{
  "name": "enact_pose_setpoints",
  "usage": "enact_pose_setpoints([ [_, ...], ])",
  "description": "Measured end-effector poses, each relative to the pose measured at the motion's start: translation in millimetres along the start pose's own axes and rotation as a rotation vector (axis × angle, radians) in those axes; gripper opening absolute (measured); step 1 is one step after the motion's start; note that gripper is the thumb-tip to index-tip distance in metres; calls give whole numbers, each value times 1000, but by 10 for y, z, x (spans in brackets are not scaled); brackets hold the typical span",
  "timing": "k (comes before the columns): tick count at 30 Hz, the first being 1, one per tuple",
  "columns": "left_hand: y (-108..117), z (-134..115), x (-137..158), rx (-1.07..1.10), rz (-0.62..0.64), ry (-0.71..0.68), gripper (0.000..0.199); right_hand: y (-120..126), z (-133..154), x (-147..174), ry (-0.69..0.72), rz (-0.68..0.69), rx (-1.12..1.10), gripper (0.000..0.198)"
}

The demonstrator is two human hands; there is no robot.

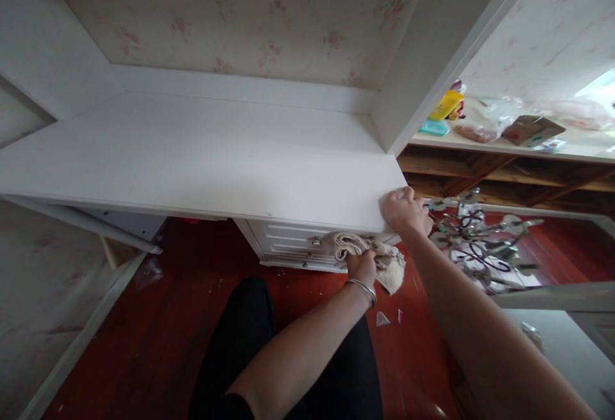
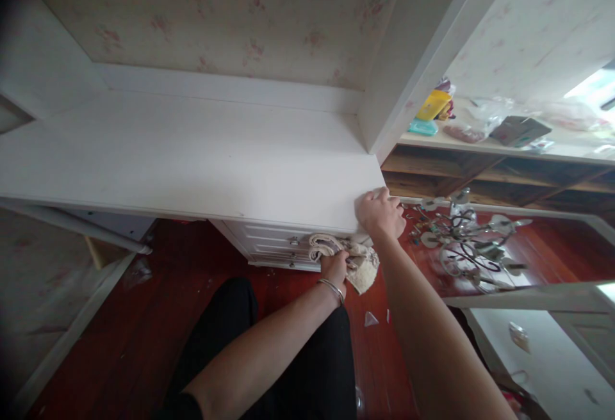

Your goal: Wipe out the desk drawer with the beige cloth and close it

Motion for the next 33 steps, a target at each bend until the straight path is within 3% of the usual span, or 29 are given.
enact_pose_setpoints([
  [4,239,220,-303,-22,-165,24,21,-24,-13,-26,-4,-9,17,55],
  [7,559,168,-477,-45,-251,-7,20,-26,-17,-29,-2,-13,25,54],
  [14,1395,-526,-686,-40,-434,-210,30,-1,-18,-17,-8,14,11,55],
  [18,1649,-1028,-618,-7,-462,-327,39,18,-8,-6,-7,18,1,56],
  [22,1637,-1471,-400,18,-424,-382,42,22,-8,4,-11,19,-7,56],
  [27,1365,-1922,-16,110,-390,-451,42,22,-9,3,-4,12,-7,58],
  [30,1143,-1952,173,179,-364,-362,38,23,-7,1,-9,22,-1,58],
  [33,875,-1731,285,226,-272,-258,35,31,-2,5,-12,19,0,57],
])
Point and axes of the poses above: each hand's wrist, its own x-axis away from the middle knuckle, its own y-axis out of the back of the hand, z = x × y, the point moved 3 cm from there along -x, towards the middle knuckle, and after that the axes turned 2 degrees about x, right-handed, at the moved point
